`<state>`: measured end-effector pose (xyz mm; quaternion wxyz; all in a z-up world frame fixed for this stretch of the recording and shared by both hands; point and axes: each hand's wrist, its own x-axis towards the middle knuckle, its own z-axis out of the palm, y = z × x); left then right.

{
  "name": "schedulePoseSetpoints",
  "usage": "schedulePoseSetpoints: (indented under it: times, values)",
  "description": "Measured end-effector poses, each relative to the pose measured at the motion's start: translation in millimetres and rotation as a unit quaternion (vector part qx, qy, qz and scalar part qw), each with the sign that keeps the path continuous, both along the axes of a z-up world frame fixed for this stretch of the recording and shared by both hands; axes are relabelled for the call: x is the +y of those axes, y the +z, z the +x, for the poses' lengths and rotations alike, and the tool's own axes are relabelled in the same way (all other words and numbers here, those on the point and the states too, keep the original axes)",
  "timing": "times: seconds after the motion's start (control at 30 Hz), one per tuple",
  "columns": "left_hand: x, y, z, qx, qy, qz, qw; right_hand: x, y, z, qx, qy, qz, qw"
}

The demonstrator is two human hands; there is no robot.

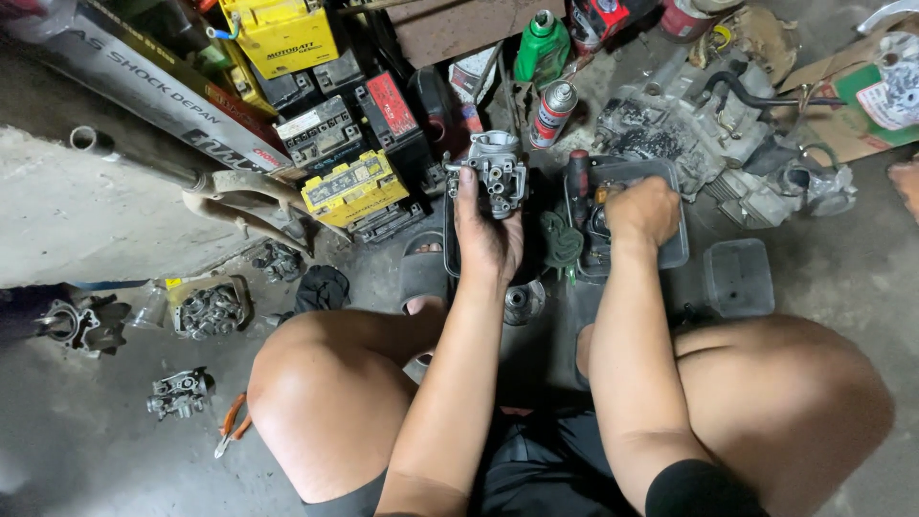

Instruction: The person assembles a carburetor by inserting orange gaskets and small metal components into the body. They use a screwdriver to tighten screws and secure the parts in place.

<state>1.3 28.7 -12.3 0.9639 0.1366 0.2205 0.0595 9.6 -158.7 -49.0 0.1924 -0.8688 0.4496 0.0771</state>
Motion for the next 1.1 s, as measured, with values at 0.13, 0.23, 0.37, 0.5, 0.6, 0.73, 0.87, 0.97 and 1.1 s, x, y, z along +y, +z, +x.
schedulePoseSetpoints:
  times: [0.13, 0.23, 0.37, 0.5, 0.6, 0.73, 0.87, 0.97, 1.1]
  values:
    - [3, -10, 2, 0.000, 0.008, -0.010, 1.000, -3, -19, -7, -0.019, -0.010, -0.012, 1.000]
    - [7, -2, 5, -0.023, 0.003, 0.000, 1.000, -12, -47, -9, -0.079, -0.025, -0.055, 0.995]
    - [9, 1, 3, -0.024, 0.004, 0.001, 1.000, -19, -59, -19, -0.162, -0.012, -0.104, 0.981]
    - [12, 4, 1, -0.028, -0.004, 0.021, 0.999, -14, -29, -24, -0.243, 0.021, -0.136, 0.960]
    - [12, 22, 1, -0.040, 0.002, 0.020, 0.999, -41, -55, -19, -0.336, 0.079, -0.170, 0.923]
    - [11, 4, 1, -0.024, 0.003, 0.020, 0.999, -14, -5, -14, -0.453, 0.116, -0.003, 0.884]
    - [4, -3, 3, -0.008, 0.003, 0.019, 1.000, 11, 28, -15, -0.537, 0.087, 0.376, 0.751]
    - [-2, 6, 0, 0.004, 0.010, 0.023, 1.000, 21, 35, -20, -0.529, 0.093, 0.532, 0.654]
    - [-6, 13, -2, 0.022, 0.013, 0.046, 0.999, 36, 36, -24, -0.511, 0.060, 0.672, 0.532]
